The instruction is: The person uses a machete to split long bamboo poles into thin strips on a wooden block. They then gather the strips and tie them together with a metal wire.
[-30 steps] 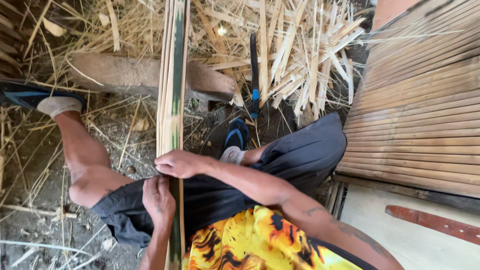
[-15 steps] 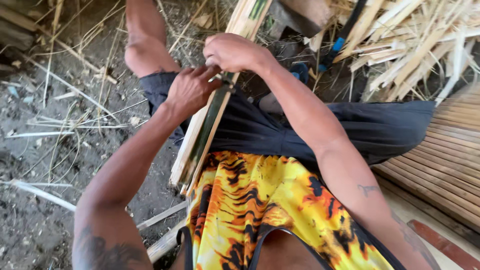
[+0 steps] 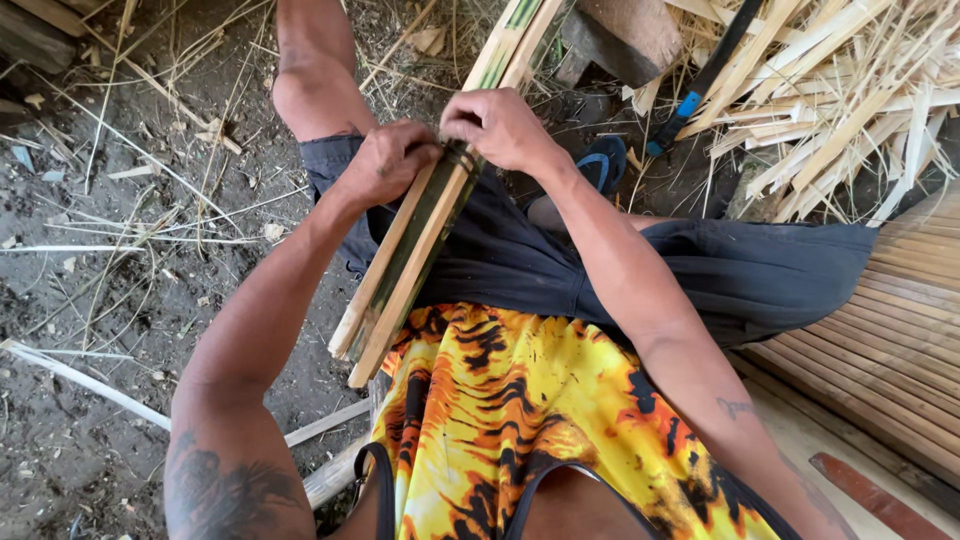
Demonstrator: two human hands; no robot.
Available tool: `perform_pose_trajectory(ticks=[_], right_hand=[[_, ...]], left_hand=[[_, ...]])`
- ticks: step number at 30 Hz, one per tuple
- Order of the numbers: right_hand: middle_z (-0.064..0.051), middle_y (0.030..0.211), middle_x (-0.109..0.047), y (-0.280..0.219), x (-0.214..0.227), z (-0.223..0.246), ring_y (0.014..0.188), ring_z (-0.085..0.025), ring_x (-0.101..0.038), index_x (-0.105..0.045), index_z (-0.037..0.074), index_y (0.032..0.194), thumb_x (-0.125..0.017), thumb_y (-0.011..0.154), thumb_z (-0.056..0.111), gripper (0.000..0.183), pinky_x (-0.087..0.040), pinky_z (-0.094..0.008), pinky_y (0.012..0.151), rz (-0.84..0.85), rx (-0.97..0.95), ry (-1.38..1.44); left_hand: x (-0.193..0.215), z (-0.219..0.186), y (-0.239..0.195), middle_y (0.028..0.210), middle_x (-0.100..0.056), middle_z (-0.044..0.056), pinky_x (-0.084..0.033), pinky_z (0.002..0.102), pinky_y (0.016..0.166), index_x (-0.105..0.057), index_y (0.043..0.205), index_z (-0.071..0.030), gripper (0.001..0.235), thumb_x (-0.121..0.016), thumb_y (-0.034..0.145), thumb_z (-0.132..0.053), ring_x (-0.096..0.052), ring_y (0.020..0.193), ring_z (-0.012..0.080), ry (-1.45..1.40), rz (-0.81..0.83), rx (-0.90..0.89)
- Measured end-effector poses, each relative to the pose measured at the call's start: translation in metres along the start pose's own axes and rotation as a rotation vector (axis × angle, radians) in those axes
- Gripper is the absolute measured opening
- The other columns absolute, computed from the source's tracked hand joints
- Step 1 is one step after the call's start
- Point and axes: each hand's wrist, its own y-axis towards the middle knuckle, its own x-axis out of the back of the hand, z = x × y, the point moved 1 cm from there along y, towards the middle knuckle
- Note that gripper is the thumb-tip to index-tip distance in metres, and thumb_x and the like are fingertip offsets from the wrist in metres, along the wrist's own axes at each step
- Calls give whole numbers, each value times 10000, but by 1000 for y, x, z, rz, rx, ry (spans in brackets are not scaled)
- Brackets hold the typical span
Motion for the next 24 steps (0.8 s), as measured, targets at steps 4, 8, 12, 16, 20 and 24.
perform_pose_trajectory(ticks=[4,8,12,16,20,24], right_hand=[[-53,799,-763,4,-18,-8,648,-173,-732,-700,57,989,-721,991,128,73,-562,-338,588,-145,-36,-130],[-30,803,-761,1,-24,-9,671,-138,-746,-679,66,991,-680,1014,128,66,-571,-315,554,-225,-42,-70],[-27,796,-753,1,-31,-15,590,-172,-713,-696,97,982,-679,999,168,76,-552,-337,507,-235,-178,-79],[-75,740,-732,3,-38,-15,637,-253,-710,-729,158,966,-713,933,213,66,-553,-400,579,-336,-178,-268],[-53,769,-747,9,-46,-18,666,-228,-735,-704,152,941,-690,934,231,80,-587,-382,636,-361,-153,-176],[-53,950,-771,-11,-44,-18,838,-201,-773,-672,107,1054,-647,969,208,135,-613,-350,739,-439,-12,38]], left_hand=[[-1,3,1,946,-723,172,-575,404,763,-664,1038,1,209,-768,876,-79,-731,850,294,-39,22,127],[5,3,4,977,-759,135,-621,351,816,-447,1182,-46,430,-759,887,-71,-757,911,237,-447,-55,195],[3,-2,-6,972,-729,187,-594,407,779,-531,1151,0,366,-790,899,-55,-746,890,313,-93,-60,91],[-6,2,-8,1035,-715,162,-567,449,781,-655,1127,-52,210,-748,951,-120,-697,950,371,354,-171,-185],[-3,7,-8,974,-696,126,-569,448,782,-680,1004,-70,69,-711,971,-122,-687,919,334,427,-181,-303],[9,2,0,909,-713,136,-567,458,776,-697,959,-89,90,-662,994,-163,-685,880,354,429,-18,-152]])
